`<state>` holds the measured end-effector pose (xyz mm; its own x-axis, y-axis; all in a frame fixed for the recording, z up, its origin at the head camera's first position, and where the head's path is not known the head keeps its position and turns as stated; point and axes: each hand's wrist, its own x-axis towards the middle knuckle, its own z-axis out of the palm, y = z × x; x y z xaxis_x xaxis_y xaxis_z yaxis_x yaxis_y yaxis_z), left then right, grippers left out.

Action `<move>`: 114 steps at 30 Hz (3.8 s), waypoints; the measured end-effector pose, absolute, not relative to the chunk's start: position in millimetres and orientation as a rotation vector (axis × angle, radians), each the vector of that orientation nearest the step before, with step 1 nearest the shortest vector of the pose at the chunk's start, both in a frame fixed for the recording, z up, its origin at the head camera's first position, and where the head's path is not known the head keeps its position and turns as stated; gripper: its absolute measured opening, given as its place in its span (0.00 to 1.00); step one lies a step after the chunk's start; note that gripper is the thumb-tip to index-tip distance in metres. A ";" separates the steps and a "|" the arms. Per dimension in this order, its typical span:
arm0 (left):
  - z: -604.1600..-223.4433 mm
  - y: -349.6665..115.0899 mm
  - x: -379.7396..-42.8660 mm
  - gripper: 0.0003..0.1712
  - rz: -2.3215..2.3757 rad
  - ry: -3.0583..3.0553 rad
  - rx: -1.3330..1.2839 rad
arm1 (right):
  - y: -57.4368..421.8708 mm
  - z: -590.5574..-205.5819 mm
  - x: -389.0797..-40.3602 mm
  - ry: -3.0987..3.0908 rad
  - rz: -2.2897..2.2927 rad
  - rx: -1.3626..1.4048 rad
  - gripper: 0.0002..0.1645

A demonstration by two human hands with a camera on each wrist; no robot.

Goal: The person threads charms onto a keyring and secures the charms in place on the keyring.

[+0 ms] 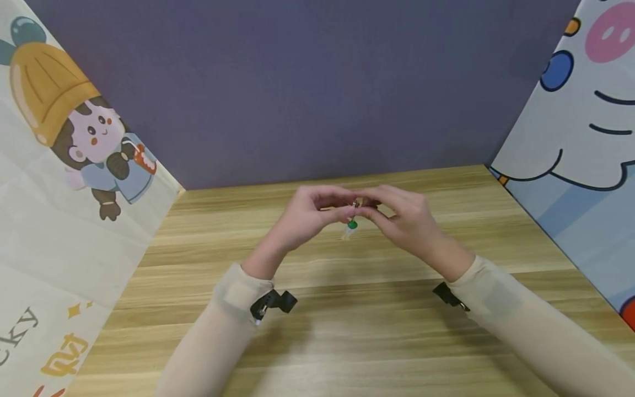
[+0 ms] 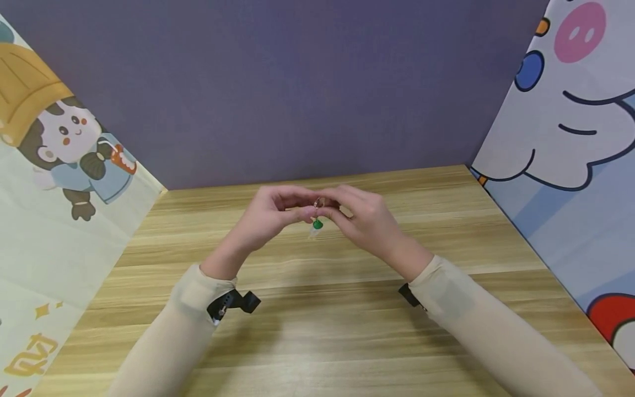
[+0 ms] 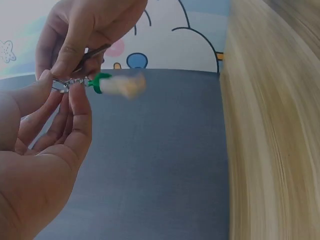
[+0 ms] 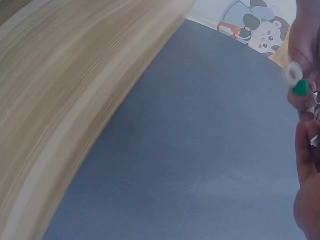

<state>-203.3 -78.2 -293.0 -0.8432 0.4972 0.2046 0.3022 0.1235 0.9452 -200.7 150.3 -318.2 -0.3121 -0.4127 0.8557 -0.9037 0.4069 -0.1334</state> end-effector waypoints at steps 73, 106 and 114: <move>-338.7 -46.5 -194.0 0.04 2.062 2.944 1.371 | 142.1 -326.1 -192.7 -2.252 1.411 0.712 0.05; -327.8 -49.3 -198.6 0.04 1.246 3.453 1.679 | 154.6 -305.8 -199.2 -2.366 1.143 0.872 0.05; -328.9 -45.2 -198.2 0.05 1.656 3.339 1.570 | 148.8 -313.1 -198.9 -2.189 1.229 0.875 0.05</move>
